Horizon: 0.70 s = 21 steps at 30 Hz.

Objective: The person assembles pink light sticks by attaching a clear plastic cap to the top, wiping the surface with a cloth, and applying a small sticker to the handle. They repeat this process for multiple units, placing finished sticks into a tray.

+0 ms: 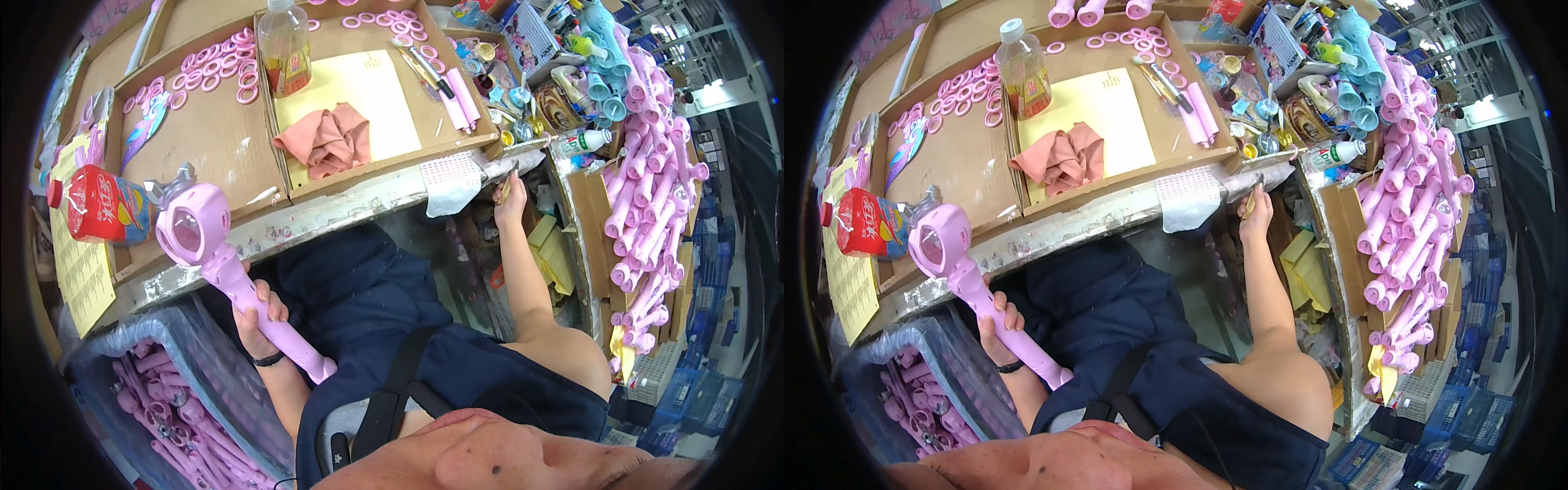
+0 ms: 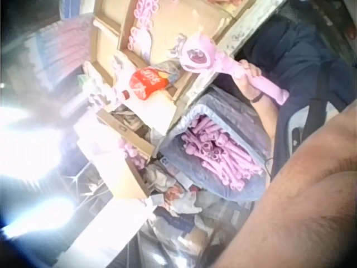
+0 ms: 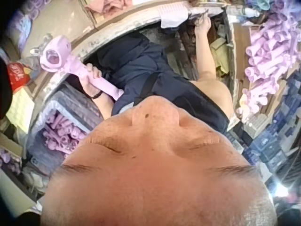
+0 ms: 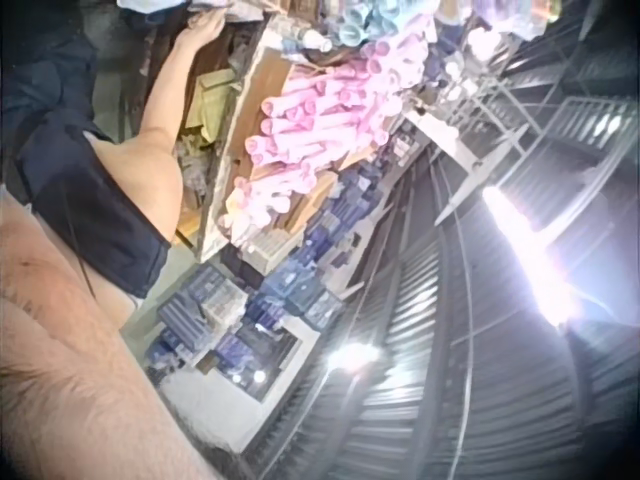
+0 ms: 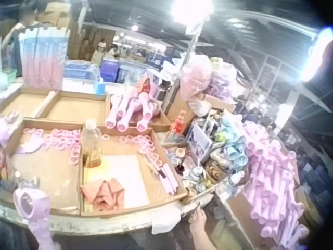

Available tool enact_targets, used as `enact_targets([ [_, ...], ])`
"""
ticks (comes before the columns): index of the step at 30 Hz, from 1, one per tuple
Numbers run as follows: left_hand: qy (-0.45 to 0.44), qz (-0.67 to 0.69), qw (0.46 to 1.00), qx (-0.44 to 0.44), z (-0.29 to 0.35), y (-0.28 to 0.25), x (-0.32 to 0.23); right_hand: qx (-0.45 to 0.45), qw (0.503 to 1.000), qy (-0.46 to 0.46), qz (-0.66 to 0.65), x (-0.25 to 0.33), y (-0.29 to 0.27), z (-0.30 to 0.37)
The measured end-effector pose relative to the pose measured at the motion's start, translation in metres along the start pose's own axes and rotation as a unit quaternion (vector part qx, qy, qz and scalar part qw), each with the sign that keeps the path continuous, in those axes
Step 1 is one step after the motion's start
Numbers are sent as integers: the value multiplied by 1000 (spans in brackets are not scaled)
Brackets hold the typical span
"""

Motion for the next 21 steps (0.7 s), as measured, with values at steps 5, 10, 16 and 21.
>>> enact_targets([
  [5, -28, -71, 997, -20, 10, 2, 4, -37, 987, 65, 143, -16, -39, 61],
  [10, -64, -172, 977, -105, 51, -3, 28, -37, 982, -4, 186, -1, -21, 131],
  [16, -97, -282, 946, -129, 92, -6, 46, 400, 672, -525, 335, 47, 113, 134],
  [21, -89, -193, 967, -144, 87, 1, 41, 389, 563, -636, 356, 35, 202, 140],
])
Point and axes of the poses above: each hand's wrist, its own z-axis away from the middle knuckle, its own y-axis out of the palm, x = y × z, the point moved 1 cm from there along -z, towards the middle knuckle, and after that the axes turned 11 degrees about -y, right-handed, at the moved point
